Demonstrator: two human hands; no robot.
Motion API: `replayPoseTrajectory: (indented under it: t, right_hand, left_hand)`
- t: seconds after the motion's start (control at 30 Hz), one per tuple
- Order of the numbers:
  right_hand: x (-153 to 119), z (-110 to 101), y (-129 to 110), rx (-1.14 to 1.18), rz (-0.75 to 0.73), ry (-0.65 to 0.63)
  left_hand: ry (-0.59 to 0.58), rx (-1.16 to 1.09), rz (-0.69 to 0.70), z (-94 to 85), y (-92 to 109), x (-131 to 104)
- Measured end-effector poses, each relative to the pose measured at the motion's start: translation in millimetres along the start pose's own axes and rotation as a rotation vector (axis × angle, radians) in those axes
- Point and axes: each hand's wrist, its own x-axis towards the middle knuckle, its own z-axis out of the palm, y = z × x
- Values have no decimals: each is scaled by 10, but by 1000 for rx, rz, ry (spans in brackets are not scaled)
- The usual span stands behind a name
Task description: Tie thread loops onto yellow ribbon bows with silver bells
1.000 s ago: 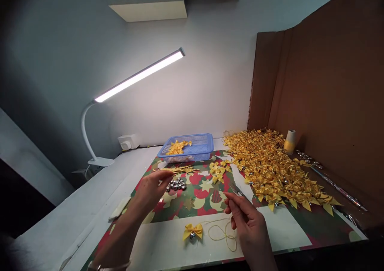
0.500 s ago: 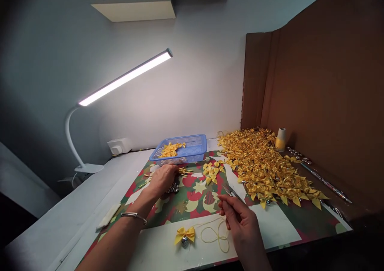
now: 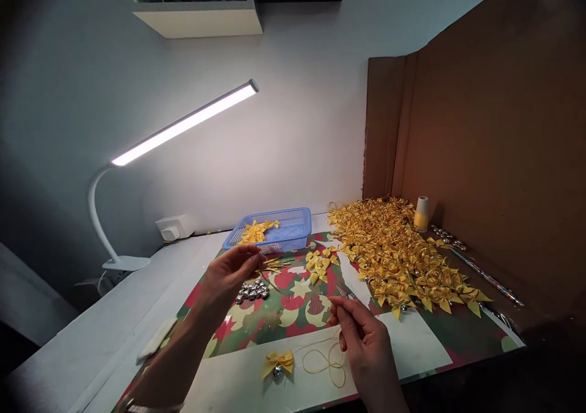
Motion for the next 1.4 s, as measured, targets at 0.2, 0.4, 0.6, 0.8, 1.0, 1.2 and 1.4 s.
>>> replayPoseTrajectory:
  t: [0.2, 0.4, 0.6, 0.8, 1.0, 1.2, 1.4]
  right_hand:
    - [-69, 82, -253, -138, -314, -114]
    - [-140, 199, -400, -293, -929, -219]
    - [-165, 230, -412, -337, -1184, -213]
    - [-293, 293, -380, -265, -1096, -248]
    - [-256, 174, -344, -207, -567, -378]
    - [-207, 200, -355, -92, -2, -454]
    - [-239, 264, -373, -61, -9, -471]
  left_hand:
    - [-149, -538, -307, 186, 251, -745]
    - [-163, -762, -516, 282, 219, -983]
    - [-104, -835, -585, 288, 152, -1018]
    - [-85, -839, -595, 324, 39, -1077]
    - [-118, -713, -522, 327, -21, -1159]
    - [-134, -490, -263, 380, -41, -1258]
    - [-183, -330, -169, 408, -53, -1287]
